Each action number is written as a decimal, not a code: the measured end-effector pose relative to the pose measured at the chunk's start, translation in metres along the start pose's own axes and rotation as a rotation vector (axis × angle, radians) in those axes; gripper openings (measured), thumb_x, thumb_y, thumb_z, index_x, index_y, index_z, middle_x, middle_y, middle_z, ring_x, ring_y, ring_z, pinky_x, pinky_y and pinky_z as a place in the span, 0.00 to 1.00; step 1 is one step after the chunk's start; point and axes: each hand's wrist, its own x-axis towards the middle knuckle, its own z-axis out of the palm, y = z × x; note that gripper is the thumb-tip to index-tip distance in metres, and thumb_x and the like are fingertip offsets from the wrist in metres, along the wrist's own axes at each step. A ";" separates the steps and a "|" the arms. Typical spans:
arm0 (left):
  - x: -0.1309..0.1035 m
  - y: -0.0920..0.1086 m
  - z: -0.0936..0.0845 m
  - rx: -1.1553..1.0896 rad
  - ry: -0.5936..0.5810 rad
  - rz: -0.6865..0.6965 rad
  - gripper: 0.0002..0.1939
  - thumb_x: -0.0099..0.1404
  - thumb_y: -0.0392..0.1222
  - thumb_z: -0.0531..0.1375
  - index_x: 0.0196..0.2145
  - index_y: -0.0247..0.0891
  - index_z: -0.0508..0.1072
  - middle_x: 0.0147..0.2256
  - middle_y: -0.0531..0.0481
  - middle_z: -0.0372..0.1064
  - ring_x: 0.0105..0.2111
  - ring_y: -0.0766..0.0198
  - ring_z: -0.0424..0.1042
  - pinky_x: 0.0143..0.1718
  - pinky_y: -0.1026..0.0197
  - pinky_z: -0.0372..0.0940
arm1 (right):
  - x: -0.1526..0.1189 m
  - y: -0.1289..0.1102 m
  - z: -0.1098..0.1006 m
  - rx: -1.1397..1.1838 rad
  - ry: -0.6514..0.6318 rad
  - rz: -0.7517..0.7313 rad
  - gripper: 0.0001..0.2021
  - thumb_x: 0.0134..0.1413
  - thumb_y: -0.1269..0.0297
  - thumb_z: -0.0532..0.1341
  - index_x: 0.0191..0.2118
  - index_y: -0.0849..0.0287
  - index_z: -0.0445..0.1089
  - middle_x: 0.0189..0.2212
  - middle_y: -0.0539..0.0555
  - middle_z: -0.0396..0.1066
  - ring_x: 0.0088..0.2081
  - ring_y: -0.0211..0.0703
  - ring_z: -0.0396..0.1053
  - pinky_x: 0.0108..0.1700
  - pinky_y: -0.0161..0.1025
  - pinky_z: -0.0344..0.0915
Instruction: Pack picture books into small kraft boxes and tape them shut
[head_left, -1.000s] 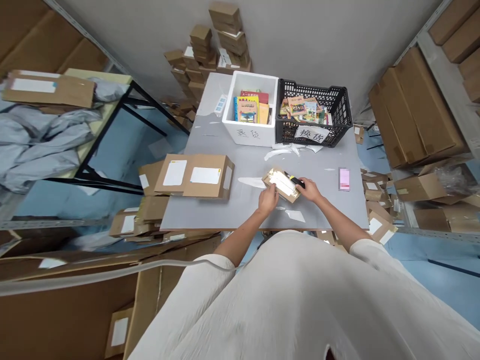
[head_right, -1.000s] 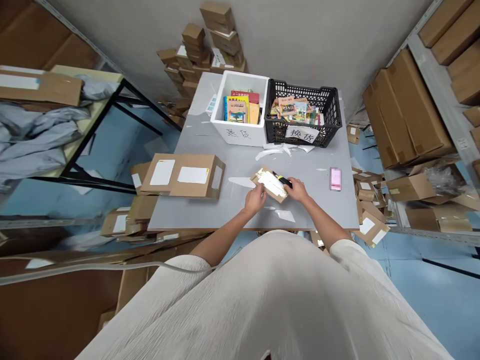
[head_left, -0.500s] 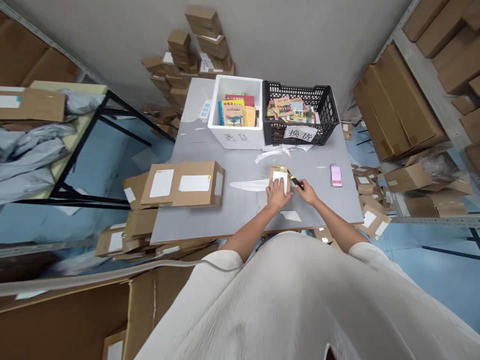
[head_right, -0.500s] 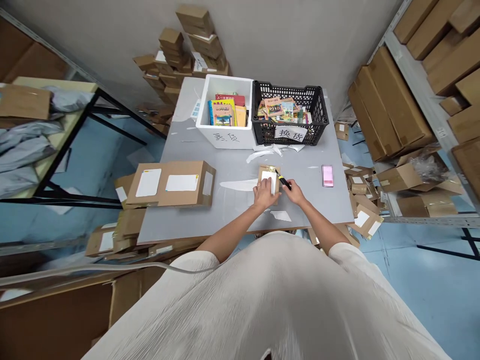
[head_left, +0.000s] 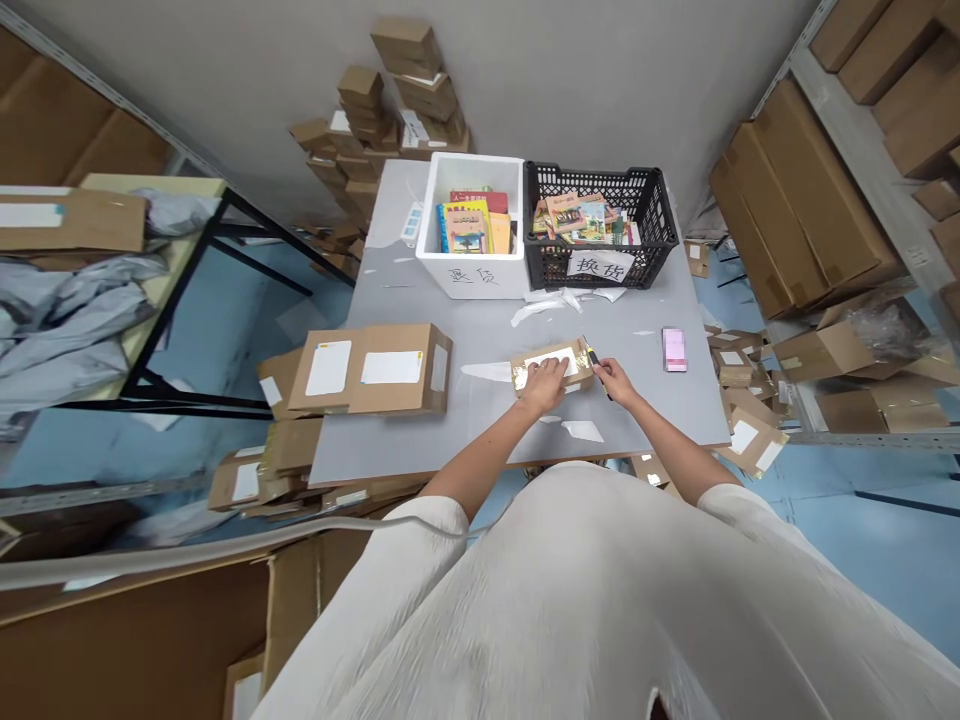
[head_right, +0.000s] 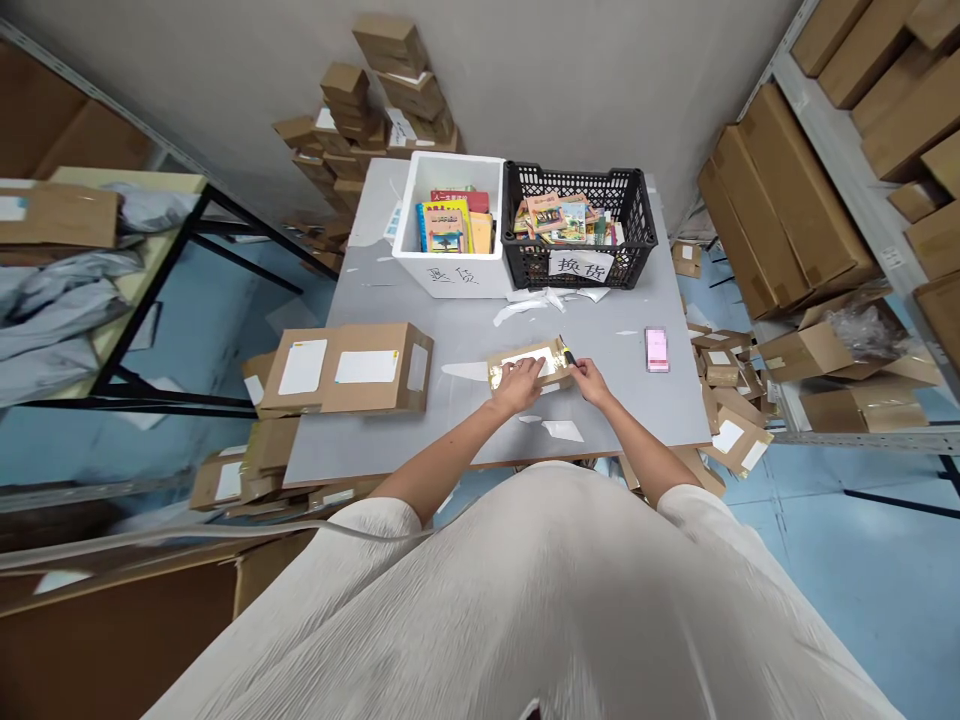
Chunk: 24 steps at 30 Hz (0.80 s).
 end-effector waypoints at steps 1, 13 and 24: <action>-0.001 0.001 0.000 -0.007 0.011 0.005 0.39 0.72 0.39 0.65 0.77 0.41 0.62 0.69 0.30 0.67 0.71 0.36 0.65 0.72 0.37 0.58 | -0.003 -0.001 0.002 0.056 -0.011 0.045 0.23 0.67 0.35 0.63 0.47 0.50 0.68 0.40 0.53 0.83 0.43 0.50 0.80 0.49 0.47 0.78; 0.000 0.011 0.013 -0.007 0.002 0.049 0.32 0.66 0.35 0.70 0.66 0.43 0.72 0.62 0.35 0.71 0.65 0.40 0.72 0.77 0.38 0.52 | -0.024 0.001 -0.035 0.043 -0.076 0.148 0.22 0.66 0.36 0.62 0.40 0.52 0.73 0.32 0.53 0.81 0.31 0.45 0.76 0.32 0.40 0.72; -0.007 0.010 0.013 -0.005 0.006 0.049 0.34 0.68 0.35 0.68 0.70 0.45 0.70 0.63 0.37 0.69 0.65 0.42 0.71 0.79 0.35 0.50 | -0.023 -0.003 -0.074 -0.398 -0.164 -0.175 0.17 0.72 0.49 0.65 0.53 0.53 0.84 0.46 0.57 0.86 0.44 0.56 0.82 0.51 0.49 0.76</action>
